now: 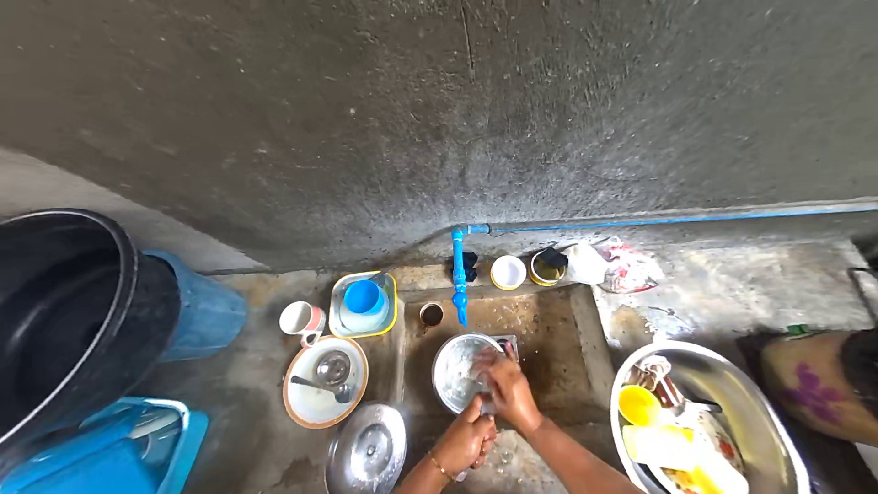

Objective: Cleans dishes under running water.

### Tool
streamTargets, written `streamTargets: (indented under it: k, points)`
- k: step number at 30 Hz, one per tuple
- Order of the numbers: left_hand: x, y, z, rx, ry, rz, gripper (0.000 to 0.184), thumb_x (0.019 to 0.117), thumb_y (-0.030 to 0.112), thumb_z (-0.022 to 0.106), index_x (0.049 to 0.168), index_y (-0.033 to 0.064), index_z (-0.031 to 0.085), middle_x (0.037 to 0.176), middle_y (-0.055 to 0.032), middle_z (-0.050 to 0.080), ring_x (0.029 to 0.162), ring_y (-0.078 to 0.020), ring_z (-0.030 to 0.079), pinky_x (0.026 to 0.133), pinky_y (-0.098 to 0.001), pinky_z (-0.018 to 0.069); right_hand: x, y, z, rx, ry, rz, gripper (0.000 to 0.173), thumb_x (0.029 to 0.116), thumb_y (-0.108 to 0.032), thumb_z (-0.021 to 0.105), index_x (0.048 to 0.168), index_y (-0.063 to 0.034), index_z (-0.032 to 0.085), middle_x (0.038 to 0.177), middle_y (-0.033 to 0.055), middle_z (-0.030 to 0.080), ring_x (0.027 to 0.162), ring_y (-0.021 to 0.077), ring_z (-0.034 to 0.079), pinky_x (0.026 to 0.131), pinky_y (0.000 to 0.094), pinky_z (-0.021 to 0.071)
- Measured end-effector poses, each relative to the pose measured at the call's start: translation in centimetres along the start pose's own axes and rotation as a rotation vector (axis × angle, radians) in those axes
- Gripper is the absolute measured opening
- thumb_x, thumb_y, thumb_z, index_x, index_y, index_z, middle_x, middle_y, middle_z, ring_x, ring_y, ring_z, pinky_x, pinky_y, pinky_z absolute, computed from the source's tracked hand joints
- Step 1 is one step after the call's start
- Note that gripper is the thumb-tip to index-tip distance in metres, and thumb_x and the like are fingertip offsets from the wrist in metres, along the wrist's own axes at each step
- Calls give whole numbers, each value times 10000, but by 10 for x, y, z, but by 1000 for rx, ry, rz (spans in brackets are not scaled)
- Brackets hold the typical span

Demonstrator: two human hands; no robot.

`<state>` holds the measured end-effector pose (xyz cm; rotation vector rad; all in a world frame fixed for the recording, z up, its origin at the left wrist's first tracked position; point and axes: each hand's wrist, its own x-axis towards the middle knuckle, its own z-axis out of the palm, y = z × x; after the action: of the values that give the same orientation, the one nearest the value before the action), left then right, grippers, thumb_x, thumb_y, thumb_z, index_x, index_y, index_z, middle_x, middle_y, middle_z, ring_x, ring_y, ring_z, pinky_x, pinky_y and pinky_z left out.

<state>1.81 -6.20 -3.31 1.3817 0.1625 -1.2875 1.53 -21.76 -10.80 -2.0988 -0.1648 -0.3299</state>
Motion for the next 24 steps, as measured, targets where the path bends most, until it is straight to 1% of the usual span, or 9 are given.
streamTargets:
  k: [2,4,6,10,13,16,18,20,24]
  points:
    - [-5,4,-4,2,54,15,207,1067,69,344,1255,121,413,661,53,425,473,-41,384,436,-198,344,-10,-17,9,52,-22,-112,255,1012,-98,532,1096,-37,764,1208,102,747,1305,306,612,1214,591,300]
    - [-9,5,-9,50,4,24,328,1071,92,357,1396,130,334,704,55,404,496,-43,375,450,-205,345,-6,-14,8,-17,-39,-103,249,1013,-145,540,1073,-64,768,1164,107,750,1243,326,643,1152,602,374]
    - [-11,0,-9,112,-25,15,453,1085,134,360,1525,147,251,748,42,405,519,-55,378,468,-222,351,6,-7,1,-99,-82,41,237,991,-158,571,1032,-21,760,1057,179,731,1051,366,694,952,537,548]
    - [-13,-13,-3,61,120,27,417,1135,326,261,1411,117,494,710,48,465,487,-48,368,444,-208,331,36,4,-18,64,31,629,348,1072,-207,495,1005,76,686,834,174,689,795,274,688,785,470,559]
    - [-14,-15,-5,-57,221,69,549,1136,360,204,1215,49,649,632,61,495,466,-34,396,448,-194,360,55,-19,-34,602,370,751,308,1110,-194,410,961,-10,607,669,0,607,549,79,583,538,271,534]
    - [-17,-7,-8,-71,231,133,292,1129,218,331,1213,33,541,807,-9,569,616,-97,590,557,-254,545,40,-66,-38,585,211,436,301,1060,-74,389,1153,55,645,1016,57,712,911,92,688,854,290,592]
    - [-22,-1,-4,39,279,218,213,1085,112,391,1235,25,514,871,-24,592,613,-71,564,548,-237,505,21,-75,-17,213,2,112,297,1002,-87,523,1173,11,746,1262,150,707,1300,270,601,1165,490,419]
    - [-28,-1,-6,232,311,304,314,1047,62,419,1328,-39,518,1026,-108,639,786,-118,609,734,-305,544,13,-64,7,-28,-31,-88,295,1013,-239,543,1111,-125,797,1261,103,727,1355,404,548,1152,710,300]
    - [-33,-7,-10,484,279,390,270,1064,105,390,1218,-47,550,909,-98,575,749,-154,566,728,-327,514,42,-51,6,173,-29,261,299,1040,-102,503,1180,60,712,1240,195,704,1228,271,649,1108,405,482]
